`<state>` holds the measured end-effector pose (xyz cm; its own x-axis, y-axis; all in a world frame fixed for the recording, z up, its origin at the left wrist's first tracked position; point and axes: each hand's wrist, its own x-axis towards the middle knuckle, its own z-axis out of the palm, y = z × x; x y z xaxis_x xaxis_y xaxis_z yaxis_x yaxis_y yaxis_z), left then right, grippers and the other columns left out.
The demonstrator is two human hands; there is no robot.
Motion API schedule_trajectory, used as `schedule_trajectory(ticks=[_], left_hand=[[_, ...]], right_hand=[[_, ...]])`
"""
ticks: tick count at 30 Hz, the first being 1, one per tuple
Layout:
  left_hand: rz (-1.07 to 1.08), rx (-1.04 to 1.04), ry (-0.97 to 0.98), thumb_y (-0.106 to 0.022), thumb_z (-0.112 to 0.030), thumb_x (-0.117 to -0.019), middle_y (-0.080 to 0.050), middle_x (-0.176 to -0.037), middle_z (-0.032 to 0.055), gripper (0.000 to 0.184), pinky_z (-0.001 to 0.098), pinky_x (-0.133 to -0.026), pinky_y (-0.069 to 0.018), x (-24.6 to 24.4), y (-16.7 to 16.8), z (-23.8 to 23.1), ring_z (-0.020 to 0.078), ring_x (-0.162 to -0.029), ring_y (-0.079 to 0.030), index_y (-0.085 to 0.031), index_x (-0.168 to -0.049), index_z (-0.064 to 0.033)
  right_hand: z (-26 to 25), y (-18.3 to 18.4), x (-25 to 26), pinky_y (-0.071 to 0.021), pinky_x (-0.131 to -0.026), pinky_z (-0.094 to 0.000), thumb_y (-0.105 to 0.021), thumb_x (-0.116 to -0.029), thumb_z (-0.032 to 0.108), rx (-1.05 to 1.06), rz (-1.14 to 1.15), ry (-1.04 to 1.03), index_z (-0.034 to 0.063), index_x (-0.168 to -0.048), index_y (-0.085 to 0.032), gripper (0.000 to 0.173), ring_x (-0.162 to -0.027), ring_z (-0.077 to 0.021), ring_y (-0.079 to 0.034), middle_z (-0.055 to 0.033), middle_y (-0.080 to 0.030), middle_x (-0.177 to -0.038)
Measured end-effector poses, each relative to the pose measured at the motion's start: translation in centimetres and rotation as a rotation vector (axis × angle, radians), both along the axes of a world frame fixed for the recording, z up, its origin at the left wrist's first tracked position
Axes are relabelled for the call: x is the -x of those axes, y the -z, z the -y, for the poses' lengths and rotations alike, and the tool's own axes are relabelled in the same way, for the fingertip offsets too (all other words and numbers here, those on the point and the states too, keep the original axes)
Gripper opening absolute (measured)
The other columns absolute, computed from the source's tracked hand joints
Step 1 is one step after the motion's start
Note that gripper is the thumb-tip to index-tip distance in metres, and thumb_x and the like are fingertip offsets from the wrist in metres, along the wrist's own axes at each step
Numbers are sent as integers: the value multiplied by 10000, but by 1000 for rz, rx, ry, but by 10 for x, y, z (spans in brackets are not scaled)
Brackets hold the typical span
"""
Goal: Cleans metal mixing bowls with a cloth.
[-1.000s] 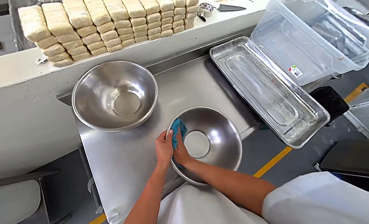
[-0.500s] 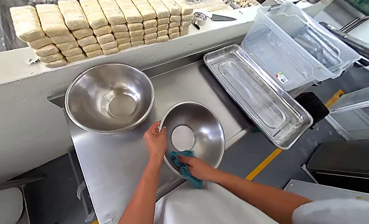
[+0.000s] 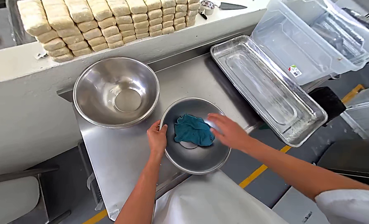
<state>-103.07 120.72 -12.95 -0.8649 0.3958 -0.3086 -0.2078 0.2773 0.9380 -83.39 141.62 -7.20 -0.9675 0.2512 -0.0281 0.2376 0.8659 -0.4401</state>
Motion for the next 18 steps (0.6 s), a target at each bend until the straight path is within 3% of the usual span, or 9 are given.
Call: schedule_trajectory(ticks=[3,5,7,8,10,13,15,16,18], left_hand=[[2,13,40,-651,-23,-981,-751,-918,116,216,358,-754,-584,0,-3,-6,156,-770,-703,-697,-1191,-3],[11,32,79,-646,-29,-988,-754,-935,121,219,372,-776,-591,-4,-7,-9,165,-798,-716,-697,-1199,-7],[5,42,100,-634,-44,-998,-757,-960,130,230,403,-809,-597,-9,-13,-14,185,-836,-729,-696,-1217,-10],[-11,39,82,-630,-53,-1003,-757,-967,130,224,410,-819,-600,-10,-16,-19,189,-846,-733,-698,-1213,-14],[-45,28,23,-613,-60,-1012,-749,-993,137,220,418,-852,-589,-15,-20,-25,196,-885,-727,-698,-1208,-9],[-132,9,-36,-623,-67,-1006,-744,-979,126,193,390,-837,-573,-15,-30,-34,175,-870,-711,-711,-1167,-6],[-197,24,-17,-635,-81,-1003,-749,-991,133,208,405,-855,-577,-9,-32,-26,186,-888,-716,-712,-1179,-1],[-221,36,-13,-641,-85,-1002,-746,-980,135,209,404,-840,-571,-2,-32,-22,186,-871,-709,-714,-1178,1],[-211,85,41,-640,-107,-1012,-743,-958,128,215,403,-799,-569,1,-25,-4,184,-828,-698,-708,-1193,-13]], right_hand=[[5,59,11,-317,-1234,-520,-616,-981,217,-181,-34,-543,109,-1448,-583,481,-1497,-317,-400,-151,-459,-1586],[-16,106,26,-240,-1251,-576,-578,-1006,250,-232,65,-725,162,-1544,-489,552,-1540,-326,-319,-129,-366,-1653],[-40,142,39,-194,-1261,-583,-425,-1093,369,-268,92,-613,160,-1572,-450,524,-1544,-317,-318,-112,-377,-1653],[-40,155,48,-193,-1261,-583,-346,-1106,414,-300,40,-430,145,-1565,-460,544,-1534,-323,-338,-125,-408,-1633],[-1,175,67,-139,-1250,-639,-255,-1105,462,-275,-15,15,73,-1593,-384,637,-1562,-383,-245,-191,-300,-1672],[92,140,93,-26,-1206,-741,-326,-1114,379,214,2,282,-83,-1603,-200,685,-1563,-515,-47,-340,-84,-1674],[119,74,65,-44,-1276,-599,-303,-1136,232,640,240,63,-37,-1625,-170,575,-1595,-407,-32,-255,-59,-1710],[108,52,48,-78,-1293,-538,-256,-1141,282,698,403,-88,11,-1642,-168,576,-1601,-355,-73,-211,-88,-1720],[75,46,2,-114,-1288,-529,-247,-1136,362,418,667,-285,79,-1636,-271,575,-1592,-316,-170,-160,-192,-1714]])
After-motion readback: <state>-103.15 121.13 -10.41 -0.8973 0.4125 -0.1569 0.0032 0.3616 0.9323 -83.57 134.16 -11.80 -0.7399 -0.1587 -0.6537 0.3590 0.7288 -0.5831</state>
